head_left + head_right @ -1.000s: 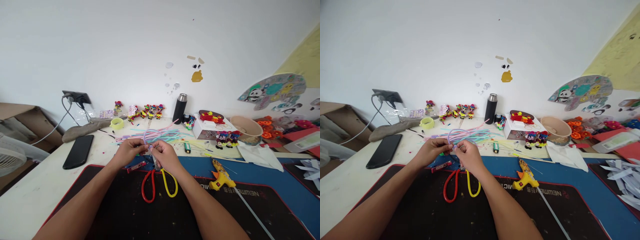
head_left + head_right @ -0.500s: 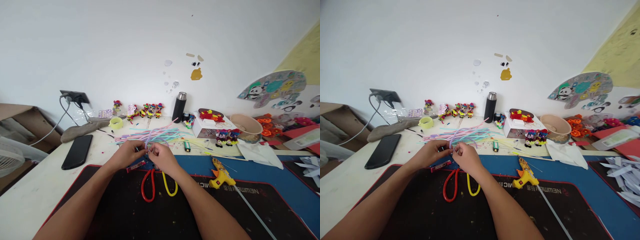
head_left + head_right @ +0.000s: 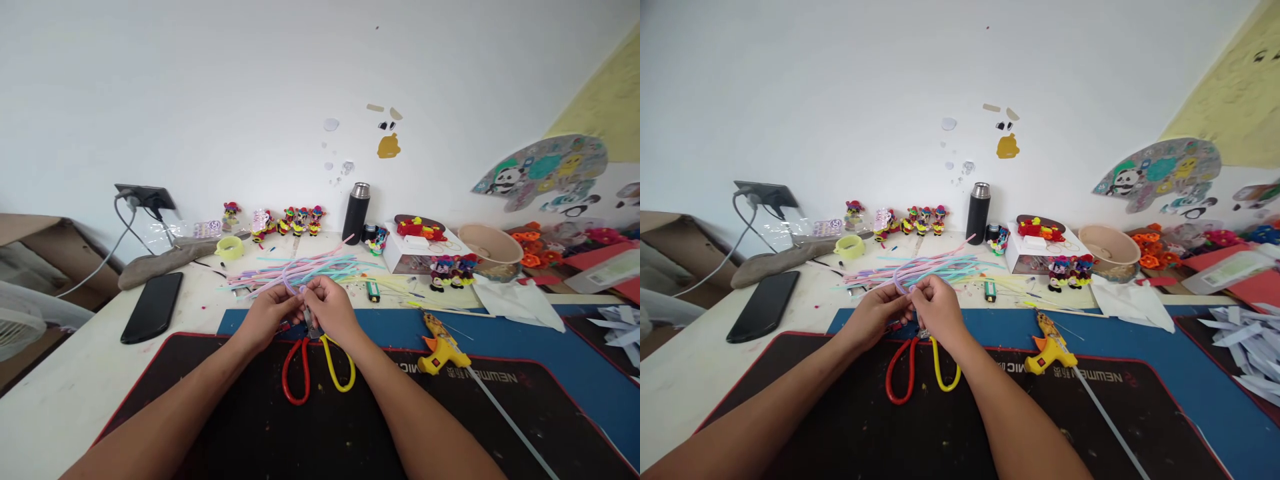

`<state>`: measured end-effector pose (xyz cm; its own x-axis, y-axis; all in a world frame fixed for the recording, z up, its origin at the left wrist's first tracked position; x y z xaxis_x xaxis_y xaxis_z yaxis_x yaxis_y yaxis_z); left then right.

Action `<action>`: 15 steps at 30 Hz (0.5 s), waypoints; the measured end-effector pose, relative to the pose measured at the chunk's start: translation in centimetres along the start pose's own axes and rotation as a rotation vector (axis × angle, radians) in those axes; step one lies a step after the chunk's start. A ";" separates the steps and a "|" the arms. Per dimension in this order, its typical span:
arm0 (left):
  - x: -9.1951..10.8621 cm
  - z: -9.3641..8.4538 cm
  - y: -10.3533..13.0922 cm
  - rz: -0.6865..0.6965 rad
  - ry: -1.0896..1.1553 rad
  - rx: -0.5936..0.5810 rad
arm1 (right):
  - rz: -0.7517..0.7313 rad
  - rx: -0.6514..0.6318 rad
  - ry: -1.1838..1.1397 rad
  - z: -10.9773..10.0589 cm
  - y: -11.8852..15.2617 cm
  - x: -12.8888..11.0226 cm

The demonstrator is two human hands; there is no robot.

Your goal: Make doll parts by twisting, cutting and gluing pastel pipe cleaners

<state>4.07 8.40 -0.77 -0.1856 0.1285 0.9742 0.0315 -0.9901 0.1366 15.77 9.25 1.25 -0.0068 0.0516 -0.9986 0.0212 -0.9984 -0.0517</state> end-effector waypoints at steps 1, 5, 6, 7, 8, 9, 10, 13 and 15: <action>0.1 0.0 0.0 0.005 -0.026 -0.016 | 0.000 -0.003 -0.004 0.0 0.0 -0.1; 0.9 -0.7 -0.5 0.023 -0.023 -0.001 | -0.015 -0.046 -0.008 0.2 0.0 -0.5; 1.2 -1.0 -0.6 0.029 -0.026 0.006 | -0.010 -0.053 0.000 0.3 0.0 -0.4; 1.6 -1.2 -0.7 0.043 -0.045 0.006 | -0.002 -0.058 0.008 0.4 0.0 -0.3; 2.0 -1.4 -0.7 0.065 -0.083 0.002 | 0.007 -0.062 0.016 0.5 0.0 -0.1; 2.4 -1.5 -0.7 0.098 -0.139 -0.005 | 0.011 -0.065 0.021 0.5 0.1 0.0; 2.9 -1.6 -0.7 0.141 -0.204 -0.011 | 0.013 -0.070 0.024 0.6 0.1 0.0; 4.2 -1.8 -0.4 0.264 -0.380 -0.004 | 0.004 -0.073 0.041 0.6 0.2 0.1; 4.4 -1.8 -0.4 0.298 -0.456 -0.012 | -0.004 -0.080 0.067 0.6 0.2 0.2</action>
Point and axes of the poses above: each hand's wrist, its own y-axis away from the middle knuckle, its own z-axis out of the palm, x = y × z, the point moved 9 cm from there along -y, towards the middle knuckle, and after that the axes turned 12 degrees about x, right-handed, at the moved point
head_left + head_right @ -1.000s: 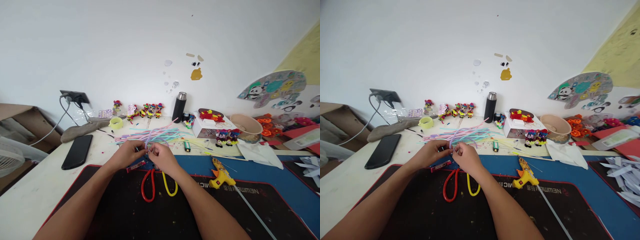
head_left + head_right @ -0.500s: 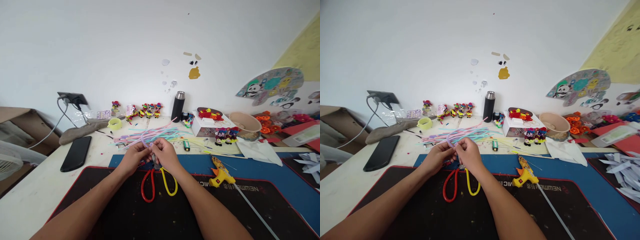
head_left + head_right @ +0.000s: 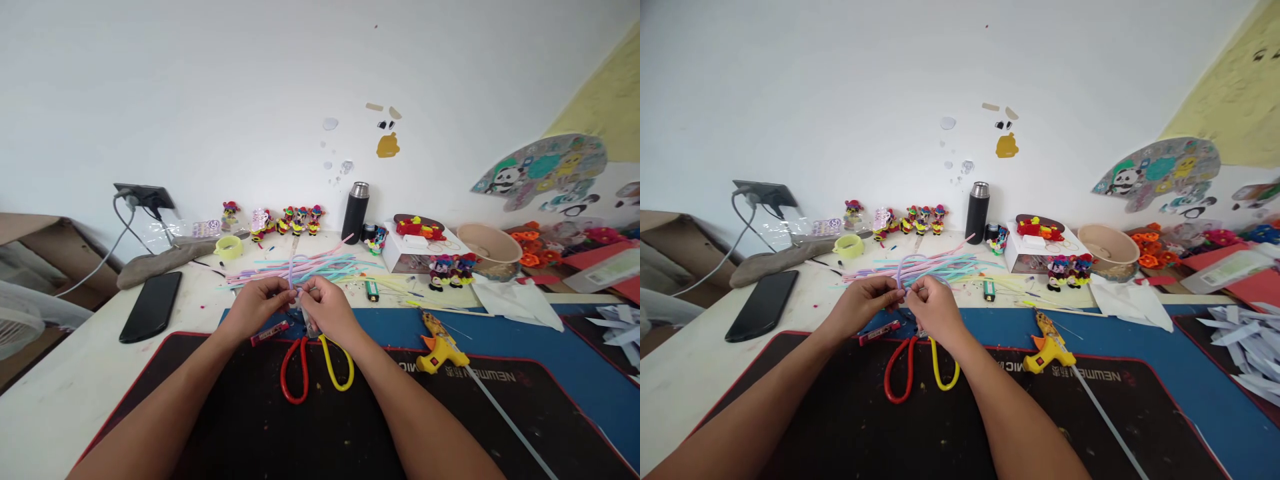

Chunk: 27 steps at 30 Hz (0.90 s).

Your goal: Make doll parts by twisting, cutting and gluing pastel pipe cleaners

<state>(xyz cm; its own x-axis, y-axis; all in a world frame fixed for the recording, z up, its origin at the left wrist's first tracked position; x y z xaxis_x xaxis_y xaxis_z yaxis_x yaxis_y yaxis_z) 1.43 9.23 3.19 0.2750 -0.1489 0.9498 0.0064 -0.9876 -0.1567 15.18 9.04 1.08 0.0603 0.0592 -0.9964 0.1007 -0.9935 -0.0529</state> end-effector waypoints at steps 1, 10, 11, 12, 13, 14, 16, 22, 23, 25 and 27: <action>-0.1 0.0 0.0 0.003 -0.019 -0.016 | -0.002 -0.004 0.012 0.0 0.0 0.1; -0.9 0.3 -0.2 -0.070 0.068 -0.101 | 0.013 -0.074 0.032 0.5 0.1 0.5; -0.8 0.3 -0.2 -0.075 0.086 -0.087 | 0.018 -0.071 0.020 0.5 0.1 0.4; -0.8 0.4 -0.2 -0.082 0.107 -0.074 | 0.021 -0.069 0.011 0.5 0.2 0.3; -0.8 0.5 -0.1 -0.090 0.127 -0.063 | 0.022 -0.066 0.005 0.5 0.1 0.3; -0.7 0.6 -0.1 -0.094 0.145 -0.051 | 0.017 -0.062 0.005 0.5 0.1 0.2; -0.6 0.9 0.0 -0.100 0.155 -0.037 | -0.003 -0.058 0.018 0.5 0.1 0.3; -0.7 -2.9 0.4 -0.029 -0.170 -0.022 | -0.029 -0.023 0.050 0.1 -0.3 1.0; -0.7 -5.8 0.2 0.005 -0.261 0.116 | -0.036 -0.010 0.049 -0.1 -0.4 1.0; -1.0 -12.0 0.5 0.026 -0.459 0.374 | -0.053 0.011 0.043 -0.3 -0.5 0.7; -2.1 -17.4 1.2 -0.007 -0.600 0.510 | -0.068 0.021 0.044 -0.4 -0.5 0.4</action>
Point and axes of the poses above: each hand's wrist, its own y-axis away from the middle knuckle, its own z-axis out of the palm, x = y × z, the point moved 9 cm from there along -y, towards the middle knuckle, and after that the axes turned 12 degrees about x, right-handed, at the moved point
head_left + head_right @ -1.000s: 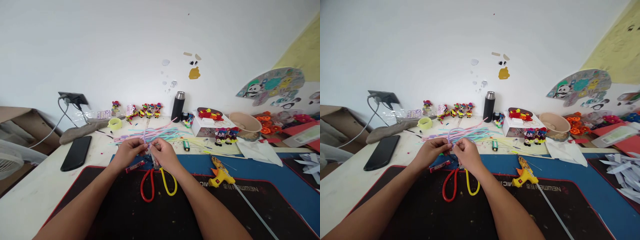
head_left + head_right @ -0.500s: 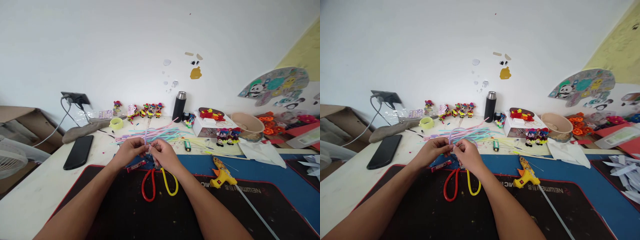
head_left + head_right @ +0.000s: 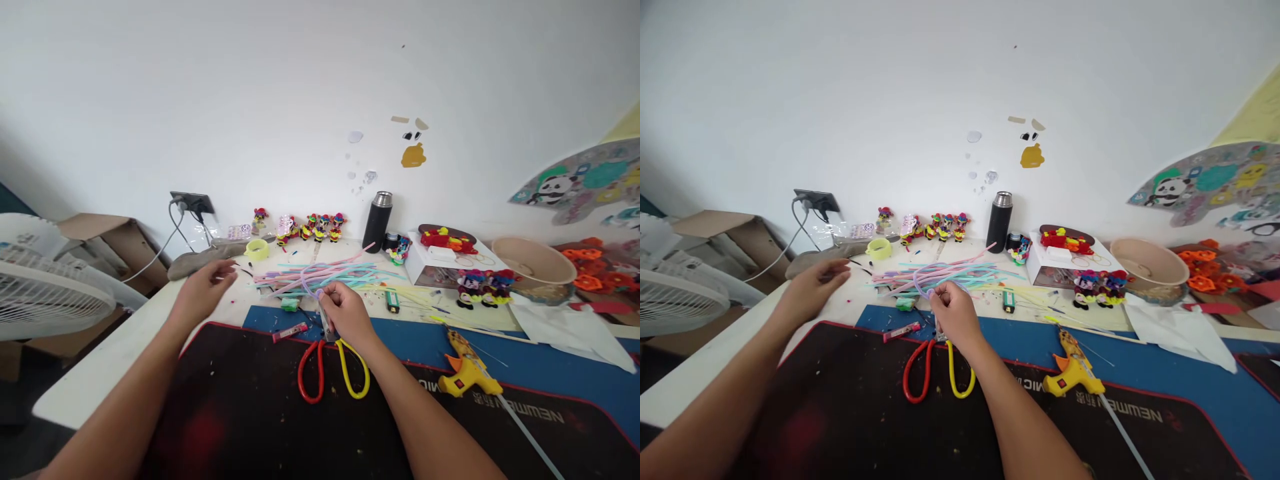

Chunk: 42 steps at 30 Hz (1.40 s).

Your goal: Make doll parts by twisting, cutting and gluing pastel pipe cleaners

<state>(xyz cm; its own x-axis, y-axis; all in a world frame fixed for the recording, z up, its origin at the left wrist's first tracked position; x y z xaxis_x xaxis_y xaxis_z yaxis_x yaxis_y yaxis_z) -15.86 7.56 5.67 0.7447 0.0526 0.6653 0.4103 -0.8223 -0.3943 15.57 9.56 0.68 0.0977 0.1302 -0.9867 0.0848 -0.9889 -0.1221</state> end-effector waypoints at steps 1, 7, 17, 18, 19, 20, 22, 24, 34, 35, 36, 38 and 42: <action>-1.9 -1.2 -0.6 -0.017 -0.074 0.012 | -0.010 0.003 0.004 0.0 0.0 -0.2; -9.4 -3.7 -0.4 0.005 -0.579 -0.020 | -0.038 0.008 0.000 0.0 0.1 -0.7; -8.9 -1.8 0.2 -0.157 -0.755 -0.088 | -0.072 -0.008 0.087 0.0 0.1 -0.6; -8.8 -1.8 0.1 -0.164 -0.766 -0.083 | -0.078 -0.013 0.103 0.0 0.1 -0.7; -8.8 -1.8 0.0 -0.170 -0.776 -0.078 | -0.083 -0.017 0.116 0.1 0.2 -0.8; -8.8 -1.7 -0.1 -0.176 -0.784 -0.070 | -0.086 -0.021 0.124 0.1 0.2 -0.9; -8.8 -1.7 -0.4 -0.188 -0.791 -0.057 | -0.090 -0.021 0.135 0.1 0.3 -1.0; -9.0 -1.6 -0.7 -0.193 -0.779 -0.054 | -0.096 -0.012 0.147 0.1 0.2 -1.0; -9.9 -1.8 -2.0 -0.152 -0.691 0.042 | -0.129 -0.024 0.206 0.3 0.2 -0.9; -9.8 -1.8 -2.0 -0.152 -0.683 0.045 | -0.134 -0.023 0.215 0.3 0.2 -0.9; -9.8 -1.7 -2.0 -0.150 -0.679 0.045 | -0.138 -0.023 0.226 0.3 0.3 -0.9; -9.6 -1.7 -2.1 -0.150 -0.689 0.048 | -0.144 -0.026 0.248 0.3 0.3 -0.9; -9.3 -1.6 -2.1 -0.153 -0.709 0.054 | -0.151 -0.028 0.265 0.4 0.4 -0.9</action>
Point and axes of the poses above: each hand's wrist, its own y-axis away from the middle knuckle, its own z-axis out of the palm, x = y × z, the point moved 9 cm from there along -y, towards the middle knuckle, and after that the axes turned 12 degrees about x, right-handed, at the moved point
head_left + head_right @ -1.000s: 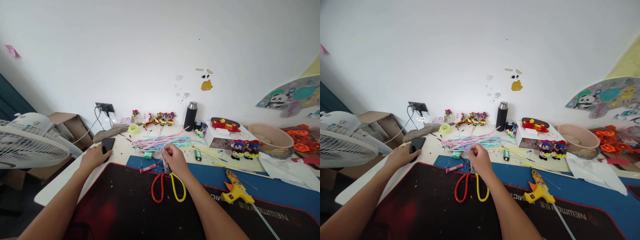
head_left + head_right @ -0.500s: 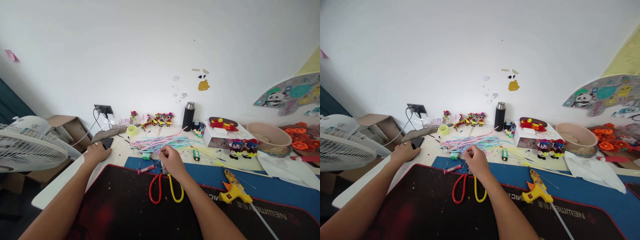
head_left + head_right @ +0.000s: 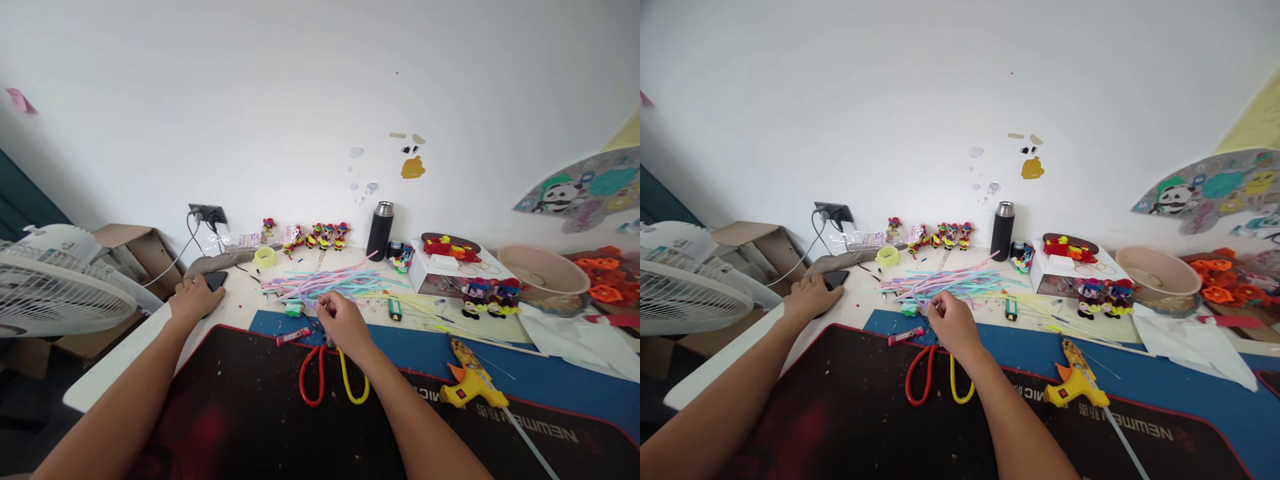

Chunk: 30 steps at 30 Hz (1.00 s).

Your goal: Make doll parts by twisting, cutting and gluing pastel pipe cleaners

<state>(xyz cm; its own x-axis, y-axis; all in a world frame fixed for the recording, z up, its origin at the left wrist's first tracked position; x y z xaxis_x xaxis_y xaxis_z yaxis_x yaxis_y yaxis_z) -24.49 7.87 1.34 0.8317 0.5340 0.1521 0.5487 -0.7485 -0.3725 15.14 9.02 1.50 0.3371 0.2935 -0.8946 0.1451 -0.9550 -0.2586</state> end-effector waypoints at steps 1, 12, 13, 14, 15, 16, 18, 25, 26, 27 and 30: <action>0.0 0.0 0.0 -0.002 0.002 0.001 | -0.002 0.000 0.000 0.0 0.0 0.0; -1.7 -1.8 0.4 0.073 0.130 -0.030 | -0.022 -0.002 0.031 0.0 0.1 -0.3; -2.2 -2.8 0.6 0.085 0.184 0.015 | -0.021 -0.002 0.029 0.0 0.1 -0.3; -2.9 -3.7 1.0 0.091 0.245 0.062 | -0.019 -0.004 0.027 0.0 0.1 -0.3; -3.6 -4.5 1.5 0.084 0.305 0.092 | -0.019 -0.006 0.025 0.1 0.1 -0.3; -4.6 -5.2 2.1 0.056 0.345 0.120 | -0.019 -0.008 0.022 0.1 0.1 -0.2; -5.9 -5.9 3.3 0.033 0.407 0.128 | -0.024 -0.007 0.023 0.2 0.1 -0.2; -5.3 -3.9 4.5 0.106 0.433 -0.008 | -0.049 -0.014 0.049 0.5 0.3 -0.1; -5.0 -3.5 4.1 0.113 0.412 -0.021 | -0.045 -0.017 0.049 0.5 0.2 0.0; -5.0 -3.0 3.6 0.105 0.377 -0.032 | -0.042 -0.020 0.049 0.5 0.2 0.0; -4.7 -2.3 1.7 0.124 0.302 -0.014 | -0.033 -0.030 0.047 0.5 0.2 0.1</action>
<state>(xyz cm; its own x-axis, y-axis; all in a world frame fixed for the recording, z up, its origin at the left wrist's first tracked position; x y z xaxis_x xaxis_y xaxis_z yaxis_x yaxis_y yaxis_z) -27.28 3.14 2.09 0.8786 0.2992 0.3723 0.4411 -0.8071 -0.3924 14.74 8.82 1.13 0.3745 0.3269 -0.8677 0.1841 -0.9434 -0.2760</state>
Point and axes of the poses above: each hand's wrist, its own y-axis away from the middle knuckle, its own z-axis out of the palm, x = y × z, the point moved 9 cm from there along -y, towards the middle knuckle, and after that the axes turned 12 degrees about x, right-handed, at the moved point
